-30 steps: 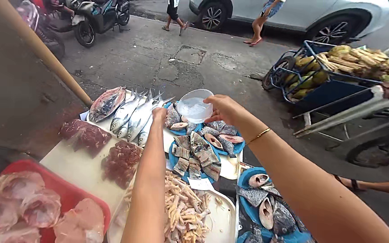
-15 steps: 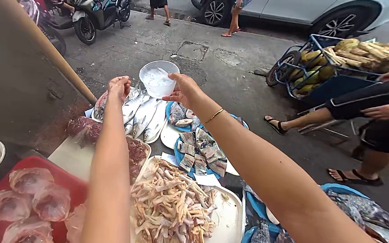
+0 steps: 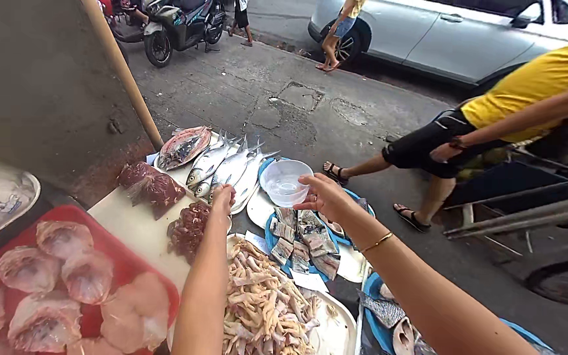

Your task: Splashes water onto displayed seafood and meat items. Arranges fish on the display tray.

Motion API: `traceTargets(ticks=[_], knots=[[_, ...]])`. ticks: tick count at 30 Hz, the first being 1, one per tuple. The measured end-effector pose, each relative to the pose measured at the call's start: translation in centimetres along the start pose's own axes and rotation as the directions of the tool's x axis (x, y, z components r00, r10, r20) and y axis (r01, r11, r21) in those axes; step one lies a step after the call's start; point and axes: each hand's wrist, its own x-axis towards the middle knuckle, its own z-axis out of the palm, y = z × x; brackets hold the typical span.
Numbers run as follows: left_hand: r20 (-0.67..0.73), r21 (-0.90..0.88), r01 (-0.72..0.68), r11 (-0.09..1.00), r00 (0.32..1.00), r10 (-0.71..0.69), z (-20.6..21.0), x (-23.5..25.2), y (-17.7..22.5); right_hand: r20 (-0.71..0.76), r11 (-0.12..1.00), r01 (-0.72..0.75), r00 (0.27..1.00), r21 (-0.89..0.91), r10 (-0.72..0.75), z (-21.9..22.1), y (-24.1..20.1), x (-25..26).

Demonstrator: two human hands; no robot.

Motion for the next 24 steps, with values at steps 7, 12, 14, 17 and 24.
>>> traceTargets(ticks=[7,12,14,17,24], knots=[[-0.033,-0.043,-0.037,0.998,0.999,0.036,-2.6,5.5,8.4,0.044,0.985,0.125,0.992,-0.118,-0.121,9.2,-3.5,3.9],[-0.052,-0.108,-0.295,0.949,0.955,0.291,-5.4,8.4,16.3,0.056,0.985,0.173,0.983,0.024,-0.175,15.8,-9.3,7.3],[-0.058,-0.159,-0.357,0.921,0.934,0.352,-6.3,7.6,19.6,0.082,0.973,0.193,0.975,0.13,-0.205,17.1,-11.2,7.9],[-0.064,-0.133,-0.427,0.894,0.904,0.422,-7.4,5.7,22.6,0.113,0.939,0.206,0.963,0.276,-0.244,17.0,-12.9,7.3],[-0.175,-0.229,-0.488,0.842,0.872,0.457,-9.2,4.3,21.3,0.109,0.94,0.185,0.968,0.288,-0.224,11.5,-9.4,4.9]])
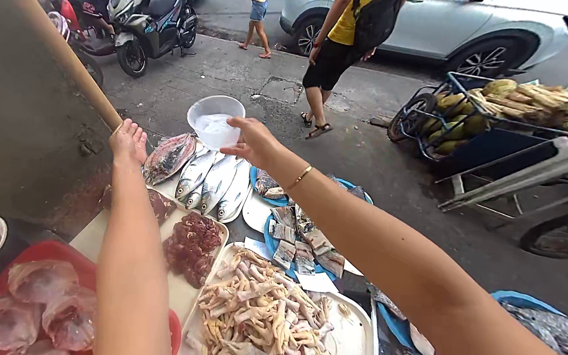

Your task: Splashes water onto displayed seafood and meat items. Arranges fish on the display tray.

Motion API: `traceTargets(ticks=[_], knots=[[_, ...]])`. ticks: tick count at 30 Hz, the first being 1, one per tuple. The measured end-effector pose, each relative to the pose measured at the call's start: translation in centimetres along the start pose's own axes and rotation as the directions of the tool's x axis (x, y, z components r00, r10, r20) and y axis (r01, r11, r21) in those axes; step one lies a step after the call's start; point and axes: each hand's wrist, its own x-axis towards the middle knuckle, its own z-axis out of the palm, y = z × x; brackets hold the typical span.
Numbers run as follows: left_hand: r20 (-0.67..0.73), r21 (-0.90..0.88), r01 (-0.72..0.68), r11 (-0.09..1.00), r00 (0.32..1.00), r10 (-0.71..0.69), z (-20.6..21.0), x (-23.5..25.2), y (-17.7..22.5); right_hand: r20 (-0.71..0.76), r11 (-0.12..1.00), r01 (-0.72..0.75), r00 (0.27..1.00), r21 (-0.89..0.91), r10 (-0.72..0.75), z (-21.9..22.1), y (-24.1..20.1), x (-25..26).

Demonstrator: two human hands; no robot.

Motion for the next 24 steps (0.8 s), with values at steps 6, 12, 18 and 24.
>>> traceTargets(ticks=[6,12,18,24], knots=[[-0.136,-0.108,0.122,0.987,0.981,-0.136,-2.6,-5.3,-7.0,-0.031,0.992,-0.086,0.996,-0.09,0.083,-8.0,4.9,-6.4],[-0.169,0.017,0.396,0.918,0.906,-0.387,-1.7,-12.8,-13.7,-0.115,0.967,-0.193,0.978,-0.165,0.175,-13.6,6.6,-12.8],[-0.074,0.088,0.452,0.887,0.891,-0.447,1.2,-17.8,-16.7,-0.183,0.945,-0.242,0.962,-0.219,0.204,-15.1,6.1,-15.2],[0.001,0.105,0.532,0.84,0.845,-0.535,2.2,-16.3,-15.0,-0.122,0.907,-0.164,0.984,-0.387,0.127,-10.4,4.8,-12.6]])
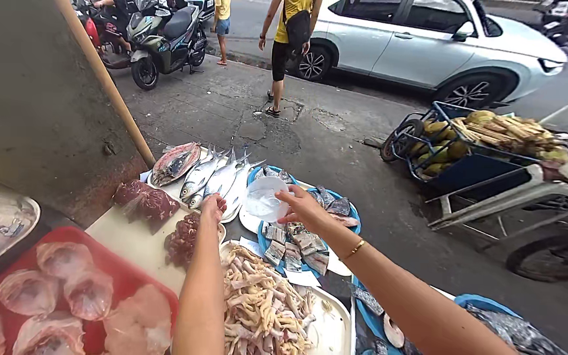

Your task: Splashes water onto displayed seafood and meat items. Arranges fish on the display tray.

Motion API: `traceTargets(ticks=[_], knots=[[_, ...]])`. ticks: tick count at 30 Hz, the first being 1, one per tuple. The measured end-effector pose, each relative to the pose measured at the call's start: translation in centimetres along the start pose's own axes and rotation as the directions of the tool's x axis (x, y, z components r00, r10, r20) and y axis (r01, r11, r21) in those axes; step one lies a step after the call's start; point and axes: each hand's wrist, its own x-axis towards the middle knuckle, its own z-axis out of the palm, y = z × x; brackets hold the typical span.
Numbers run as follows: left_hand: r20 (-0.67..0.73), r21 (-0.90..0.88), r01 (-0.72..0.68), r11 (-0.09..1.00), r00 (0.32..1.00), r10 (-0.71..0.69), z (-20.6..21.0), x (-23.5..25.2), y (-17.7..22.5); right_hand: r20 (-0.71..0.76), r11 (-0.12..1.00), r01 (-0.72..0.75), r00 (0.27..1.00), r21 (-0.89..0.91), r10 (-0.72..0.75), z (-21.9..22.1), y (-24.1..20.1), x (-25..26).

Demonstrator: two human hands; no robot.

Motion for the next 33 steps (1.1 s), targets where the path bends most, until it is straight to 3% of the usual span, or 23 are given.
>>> traceTargets(ticks=[3,6,10,13,15,16,18,20,22,29,33], knots=[[0.035,0.18,-0.002,0.984,0.999,-0.004,0.1,1.0,2.8,-0.023,0.996,0.05,0.998,-0.077,-0.051,3.3,-1.8,2.1],[0.104,0.354,-0.107,0.929,0.992,0.075,0.4,1.8,5.8,-0.012,0.996,0.089,0.996,-0.011,-0.09,5.5,-3.2,4.2],[0.215,0.367,-0.306,0.878,0.947,0.24,1.0,1.5,10.6,0.007,0.968,0.091,0.995,0.236,-0.095,6.5,-4.9,5.3],[0.166,0.289,-0.444,0.848,0.896,0.413,1.1,1.3,12.6,0.0,0.934,0.096,0.995,0.344,-0.102,5.6,-5.5,5.3],[0.155,0.544,-0.526,0.654,0.829,0.537,-0.2,1.6,12.2,0.001,0.926,0.106,0.993,0.362,-0.114,4.2,-4.6,4.7],[0.252,0.687,-0.517,0.511,0.829,0.499,-1.5,1.7,11.8,0.001,0.928,0.113,0.993,0.356,-0.121,3.3,-3.6,4.3],[0.403,0.855,-0.466,0.228,0.873,0.275,-3.7,2.6,9.0,-0.01,0.936,0.122,0.992,0.33,-0.126,1.2,-1.0,2.9],[0.409,0.893,-0.433,0.12,0.894,0.181,-5.2,3.2,5.2,-0.042,0.937,0.103,0.995,0.333,-0.094,-1.0,1.6,1.1],[0.377,0.905,-0.401,0.145,0.912,0.163,-5.8,2.9,2.7,-0.094,0.927,0.073,0.995,0.368,-0.042,-3.2,4.7,-1.1],[0.311,0.828,-0.355,0.434,0.935,0.172,-4.9,-2.4,-2.8,-0.36,0.915,0.025,0.923,0.403,0.133,-10.3,15.7,-11.8],[0.381,0.809,-0.374,0.454,0.921,0.081,-2.3,-5.5,-7.3,-0.466,0.95,-0.017,0.868,0.312,0.169,-12.1,19.7,-16.8]])
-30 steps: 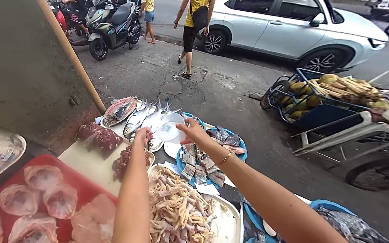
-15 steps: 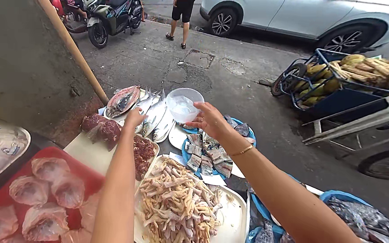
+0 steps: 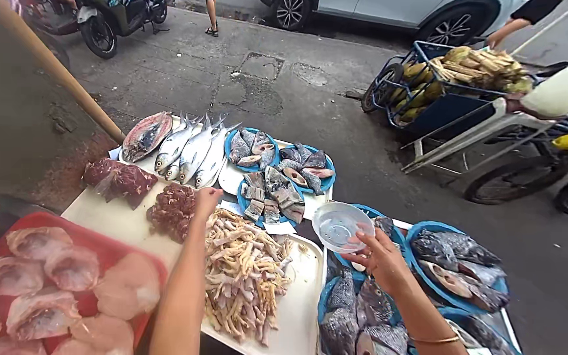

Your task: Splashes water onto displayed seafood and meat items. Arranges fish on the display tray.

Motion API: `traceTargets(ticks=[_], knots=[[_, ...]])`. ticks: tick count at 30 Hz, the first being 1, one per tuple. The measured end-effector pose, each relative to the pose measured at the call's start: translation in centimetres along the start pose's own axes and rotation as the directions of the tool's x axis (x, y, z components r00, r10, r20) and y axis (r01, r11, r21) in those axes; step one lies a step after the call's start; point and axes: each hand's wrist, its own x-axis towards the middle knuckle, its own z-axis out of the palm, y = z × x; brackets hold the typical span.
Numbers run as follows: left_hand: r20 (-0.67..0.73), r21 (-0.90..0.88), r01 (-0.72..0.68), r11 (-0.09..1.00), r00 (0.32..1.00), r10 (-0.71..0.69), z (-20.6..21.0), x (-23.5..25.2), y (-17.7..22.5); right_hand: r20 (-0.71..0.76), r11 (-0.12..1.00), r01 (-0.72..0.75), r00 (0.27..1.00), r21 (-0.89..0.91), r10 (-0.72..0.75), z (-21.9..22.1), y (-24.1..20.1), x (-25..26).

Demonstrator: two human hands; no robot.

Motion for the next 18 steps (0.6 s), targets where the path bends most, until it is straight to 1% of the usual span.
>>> traceTargets(ticks=[2,5,7,8,10,13,14,16,17,18], knots=[[0.011,-0.068,0.011,0.998,1.0,-0.01,3.7,-1.1,0.8,-0.011,0.999,-0.001,1.0,-0.043,0.001,-1.1,1.3,-0.9],[0.047,-0.153,0.082,0.985,0.996,-0.076,7.9,-2.8,2.2,0.023,0.996,-0.013,1.0,-0.086,0.015,-0.4,2.1,-2.2],[0.122,-0.138,0.096,0.986,0.989,-0.079,9.3,-3.7,2.8,0.087,0.994,-0.003,0.996,-0.106,0.012,1.2,2.1,-3.0],[0.173,-0.102,0.078,0.992,0.983,-0.06,9.7,-4.1,2.7,0.12,0.993,0.01,0.993,-0.121,0.005,2.0,2.0,-3.4],[0.31,-0.014,0.037,0.999,0.95,-0.031,9.2,-5.3,2.7,0.195,0.989,0.038,0.981,-0.143,-0.01,3.6,2.0,-3.8],[0.508,0.082,-0.017,0.997,0.861,-0.027,6.7,-7.8,3.3,0.287,0.97,0.104,0.957,-0.218,-0.038,5.6,1.8,-4.5],[0.545,0.099,-0.028,0.995,0.838,-0.031,6.0,-9.0,3.6,0.313,0.963,0.125,0.949,-0.237,-0.046,6.0,1.7,-4.9],[0.603,0.127,-0.035,0.991,0.796,-0.049,5.0,-11.3,3.9,0.351,0.966,0.12,0.936,-0.228,-0.033,6.3,1.5,-5.5],[0.611,0.123,-0.031,0.992,0.79,-0.051,4.8,-12.4,3.9,0.364,0.98,0.086,0.931,-0.181,-0.014,6.1,1.5,-5.8],[0.597,0.103,-0.027,0.994,0.801,-0.04,5.0,-13.5,3.8,0.379,0.994,0.031,0.925,-0.109,0.013,5.6,1.5,-6.2]])
